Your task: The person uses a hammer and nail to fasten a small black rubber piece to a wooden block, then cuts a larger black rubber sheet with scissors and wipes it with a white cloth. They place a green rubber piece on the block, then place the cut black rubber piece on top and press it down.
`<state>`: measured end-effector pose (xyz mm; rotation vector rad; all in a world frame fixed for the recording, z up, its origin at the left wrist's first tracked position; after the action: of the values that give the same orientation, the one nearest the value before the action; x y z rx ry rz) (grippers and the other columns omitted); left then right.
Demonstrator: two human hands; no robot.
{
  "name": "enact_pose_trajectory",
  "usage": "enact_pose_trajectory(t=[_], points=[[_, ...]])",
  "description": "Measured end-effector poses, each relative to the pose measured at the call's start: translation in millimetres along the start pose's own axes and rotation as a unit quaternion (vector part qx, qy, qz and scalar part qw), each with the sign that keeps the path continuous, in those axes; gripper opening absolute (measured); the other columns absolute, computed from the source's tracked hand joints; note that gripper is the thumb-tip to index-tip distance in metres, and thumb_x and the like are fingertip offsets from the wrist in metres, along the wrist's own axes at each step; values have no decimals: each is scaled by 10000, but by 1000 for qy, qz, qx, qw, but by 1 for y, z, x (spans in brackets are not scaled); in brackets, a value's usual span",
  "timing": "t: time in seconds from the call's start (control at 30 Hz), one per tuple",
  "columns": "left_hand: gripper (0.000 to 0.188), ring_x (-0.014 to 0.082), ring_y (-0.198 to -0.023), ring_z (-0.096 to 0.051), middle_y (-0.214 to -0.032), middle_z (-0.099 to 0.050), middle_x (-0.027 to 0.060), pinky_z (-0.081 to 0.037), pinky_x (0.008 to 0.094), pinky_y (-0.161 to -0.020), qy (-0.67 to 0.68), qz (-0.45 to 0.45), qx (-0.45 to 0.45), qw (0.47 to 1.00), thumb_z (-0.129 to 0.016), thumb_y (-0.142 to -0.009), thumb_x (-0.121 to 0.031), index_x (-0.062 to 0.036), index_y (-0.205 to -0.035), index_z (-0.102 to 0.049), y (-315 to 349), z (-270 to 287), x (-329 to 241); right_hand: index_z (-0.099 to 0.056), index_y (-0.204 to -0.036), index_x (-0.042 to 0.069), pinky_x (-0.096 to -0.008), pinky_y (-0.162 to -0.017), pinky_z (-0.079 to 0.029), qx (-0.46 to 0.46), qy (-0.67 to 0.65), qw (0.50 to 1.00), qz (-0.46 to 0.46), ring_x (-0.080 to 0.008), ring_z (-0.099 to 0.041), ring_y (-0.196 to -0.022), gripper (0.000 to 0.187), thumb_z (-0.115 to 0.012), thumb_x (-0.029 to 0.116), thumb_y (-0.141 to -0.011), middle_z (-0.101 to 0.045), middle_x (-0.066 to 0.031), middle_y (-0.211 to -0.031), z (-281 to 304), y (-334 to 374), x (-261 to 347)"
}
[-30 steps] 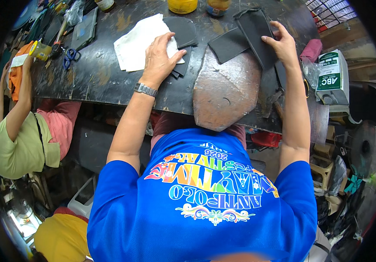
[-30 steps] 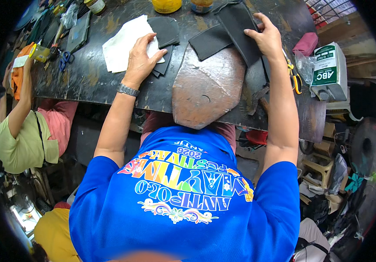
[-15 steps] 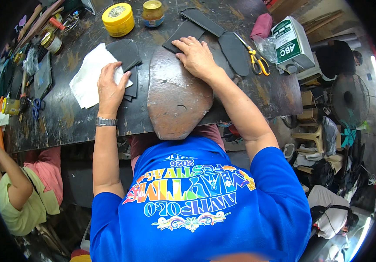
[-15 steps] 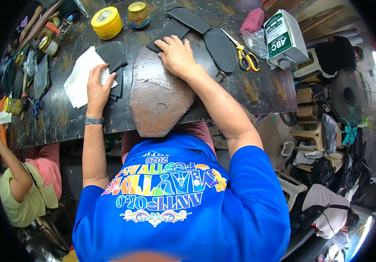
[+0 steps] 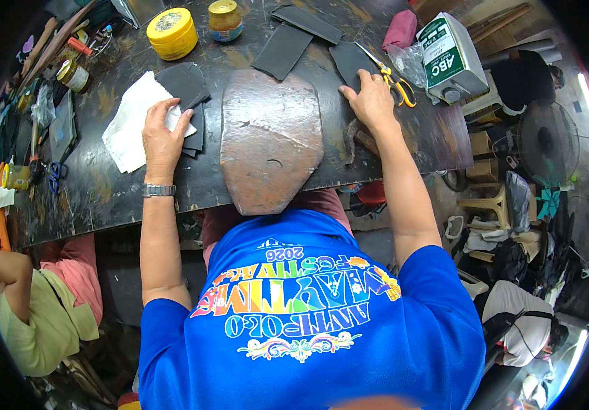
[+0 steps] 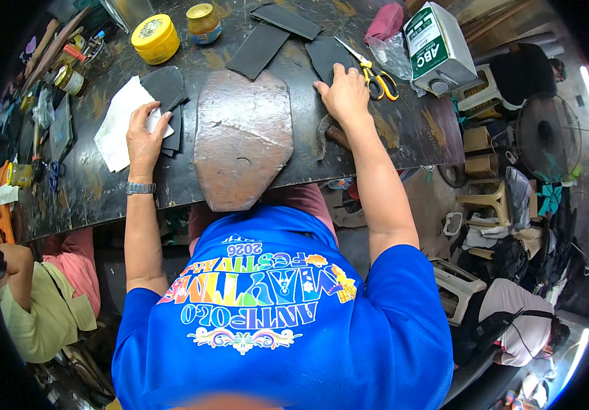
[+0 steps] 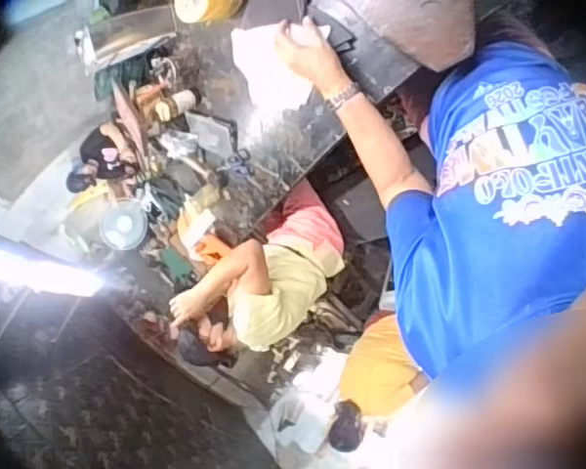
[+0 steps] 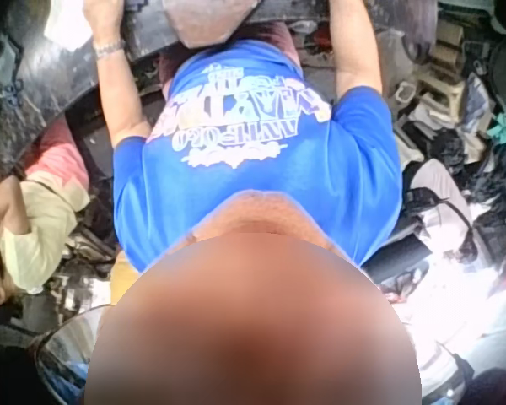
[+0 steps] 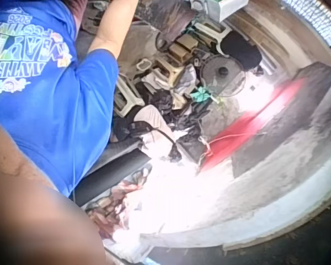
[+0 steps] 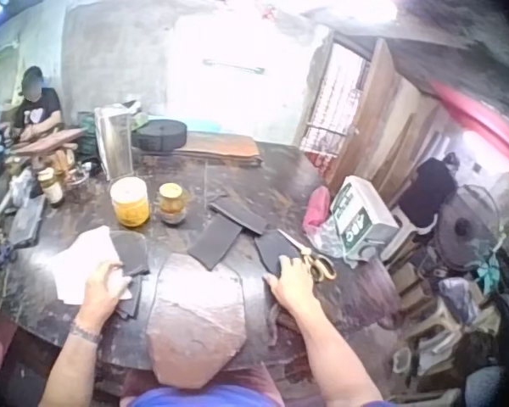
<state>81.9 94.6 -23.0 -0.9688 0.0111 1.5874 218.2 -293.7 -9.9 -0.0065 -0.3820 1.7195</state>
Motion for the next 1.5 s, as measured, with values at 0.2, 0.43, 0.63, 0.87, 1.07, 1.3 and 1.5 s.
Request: enact_pose_trajectory(t=[0.2,0.43,0.63,0.87,1.07,1.3,1.5], points=[[301,299,-1141,-637,-1171,-677,135,-497,389,-983,92,-74,-33,992,-782,-857,-210,-62,-1109,-712,0,22,-52,-545,-1205,21,-538,-801,-558,37,101,990,90,-467,-697,-898,364,-628,139,-871,-698,-272,-960,-9,-33,-7],[820,429,-1461,-321,-1535,-381,270,-178,653,-1174,-118,-185,216,951,-631,-901,-592,-5,-1448,-462,54,-39,-120,-555,-1246,64,-554,-791,-543,8,56,997,57,-452,-697,-893,383,-526,139,-871,-711,-274,-951,36,-18,-3],[814,486,-1448,-294,-1544,-351,293,-196,637,-1176,67,-306,422,851,-611,-907,-604,-6,-1440,-469,95,-60,-186,-472,-1394,-40,-404,-898,-563,32,-517,855,38,-308,-711,-1006,513,-579,62,-903,-700,-192,-1167,76,29,17],[509,238,-1145,-651,-1255,-650,155,-522,339,-958,471,144,334,803,-730,-916,-174,10,-1353,-547,66,-41,-177,-484,-1390,-16,-363,-964,-544,127,-829,541,-60,-206,-669,-1093,484,-597,32,-922,-651,-141,-1262,63,92,66],[638,170,-1147,-628,-1340,-589,125,-538,297,-941,573,218,273,742,-642,-985,-143,-51,-1528,-318,47,-48,-138,-568,-1343,10,-307,-940,-495,201,-633,743,82,-148,-624,-1079,395,-618,138,-972,-671,-104,-1181,47,118,81],[536,213,-1108,-617,-1227,-622,134,-509,339,-922,236,141,373,886,-683,-926,-105,-39,-1424,-496,18,-20,-94,-702,-940,17,-360,-725,-535,-285,-279,896,-196,-218,-668,-763,254,-780,246,-861,-708,-96,-846,62,9,-167],[522,364,-1162,-598,-1272,-572,197,-498,421,-986,-20,-80,204,976,-745,-858,-100,-78,-1349,-570,15,-18,-119,-560,-1189,-1,-477,-896,-506,-299,-120,892,-316,-412,-665,-999,603,-820,347,-771,-692,-228,-1088,36,-13,-264]])
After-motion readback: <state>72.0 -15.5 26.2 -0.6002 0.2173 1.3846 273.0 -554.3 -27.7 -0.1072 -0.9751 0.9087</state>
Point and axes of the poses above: each hand's wrist, its own y-axis away from the middle knuckle, its own z-axis out of the back of the hand, x = y × z, the point moved 4 cm from there along -y, towards the middle knuckle
